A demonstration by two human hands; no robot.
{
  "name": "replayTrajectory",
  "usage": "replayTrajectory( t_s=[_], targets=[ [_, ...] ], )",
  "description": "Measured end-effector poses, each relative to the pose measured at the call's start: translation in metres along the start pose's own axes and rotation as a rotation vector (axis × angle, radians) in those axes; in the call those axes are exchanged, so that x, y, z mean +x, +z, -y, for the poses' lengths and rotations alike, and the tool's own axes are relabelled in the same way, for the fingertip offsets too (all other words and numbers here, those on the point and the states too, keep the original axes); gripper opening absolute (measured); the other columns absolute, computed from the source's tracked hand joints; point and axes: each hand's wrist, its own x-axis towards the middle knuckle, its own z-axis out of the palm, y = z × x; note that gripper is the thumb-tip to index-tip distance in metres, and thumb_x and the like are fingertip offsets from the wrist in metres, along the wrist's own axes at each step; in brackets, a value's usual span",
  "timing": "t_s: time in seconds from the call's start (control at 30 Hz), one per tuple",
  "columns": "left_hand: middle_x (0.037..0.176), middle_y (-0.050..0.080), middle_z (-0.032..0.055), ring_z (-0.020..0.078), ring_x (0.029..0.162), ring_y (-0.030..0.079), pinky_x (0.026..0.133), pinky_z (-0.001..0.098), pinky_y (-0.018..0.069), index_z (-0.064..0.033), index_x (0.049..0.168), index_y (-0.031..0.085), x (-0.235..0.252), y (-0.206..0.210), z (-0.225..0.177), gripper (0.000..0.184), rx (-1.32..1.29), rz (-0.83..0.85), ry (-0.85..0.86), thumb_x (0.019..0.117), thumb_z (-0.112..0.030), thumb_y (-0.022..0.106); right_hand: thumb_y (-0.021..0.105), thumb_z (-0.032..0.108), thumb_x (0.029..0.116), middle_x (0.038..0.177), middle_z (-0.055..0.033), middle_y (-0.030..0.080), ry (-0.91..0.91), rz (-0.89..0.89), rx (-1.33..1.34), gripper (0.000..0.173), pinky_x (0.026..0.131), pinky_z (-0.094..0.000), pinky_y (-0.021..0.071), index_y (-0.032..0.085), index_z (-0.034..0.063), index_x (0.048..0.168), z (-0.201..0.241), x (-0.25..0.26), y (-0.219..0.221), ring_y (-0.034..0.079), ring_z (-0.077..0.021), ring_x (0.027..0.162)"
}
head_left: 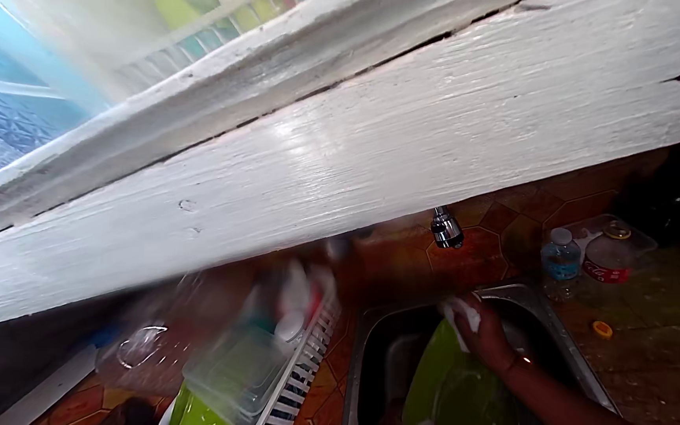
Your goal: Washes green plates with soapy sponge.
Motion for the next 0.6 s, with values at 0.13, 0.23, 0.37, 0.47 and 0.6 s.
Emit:
replayTrajectory(
  t_s=[0.13, 0.23, 0.37, 0.47, 0.6],
  targets=[
    [0.1, 0.077, -0.0005, 0.0092, 0.094, 0.073, 0.091, 0.0343, 0.06, -0.0038, 0.113, 0.069, 0.018, 0.005, 0.007, 0.021, 0.0, 0.073, 0.008, 0.0933, -0.009, 0.069, 0.058, 0.041, 0.0981, 0.093, -0.0095, 0.075, -0.456, -0.02, -0.207, 0.033, 0.081, -0.0458, 0.0597, 0.077, 0.0152, 0.101, 0.028, -0.013, 0.015, 0.072, -0.0271, 0.09],
    [0.1, 0.077, -0.0017, 0.0086, 0.093, 0.073, 0.09, 0.034, 0.06, -0.0063, 0.112, 0.07, 0.027, 0.017, 0.016, 0.022, -0.067, 0.006, 0.086, 0.0919, -0.013, 0.073, 0.053, 0.049, 0.1011, 0.09, -0.0053, 0.07, -0.615, -0.014, -0.169, 0.033, 0.093, -0.0436, 0.0513, 0.074, 0.0231, 0.105, 0.017, -0.024, 0.025, 0.067, -0.0215, 0.09],
    [0.101, 0.077, -0.0017, 0.0079, 0.095, 0.073, 0.091, 0.0327, 0.0603, -0.0045, 0.115, 0.068, 0.02, 0.021, 0.016, 0.022, -0.064, -0.07, 0.101, 0.0934, 0.0, 0.065, 0.057, 0.037, 0.0991, 0.105, -0.0073, 0.076, -0.337, 0.022, -0.163, 0.03, 0.104, -0.0543, 0.0481, 0.077, 0.0152, 0.106, -0.02, -0.015, 0.017, 0.071, -0.0269, 0.104],
    [0.098, 0.077, -0.0042, 0.0036, 0.092, 0.073, 0.089, 0.0271, 0.0601, -0.0039, 0.109, 0.07, 0.012, 0.025, 0.0, 0.024, -0.061, -0.085, 0.109, 0.0908, 0.008, 0.059, 0.06, 0.009, 0.0984, 0.116, -0.0217, 0.072, 0.191, 0.08, 0.06, 0.026, 0.106, -0.0464, 0.0503, 0.072, -0.0073, 0.115, -0.032, 0.005, 0.002, 0.068, -0.0313, 0.114],
    [0.096, 0.078, -0.0044, 0.0052, 0.089, 0.073, 0.087, 0.0279, 0.0607, -0.0074, 0.106, 0.072, 0.01, 0.013, -0.001, 0.018, -0.04, -0.022, 0.043, 0.0894, -0.001, 0.067, 0.064, 0.014, 0.0944, 0.105, -0.0186, 0.075, 0.105, 0.048, -0.004, 0.023, 0.095, -0.0474, 0.0571, 0.075, -0.0039, 0.105, -0.017, 0.002, 0.0, 0.072, -0.0301, 0.102]
  ],
)
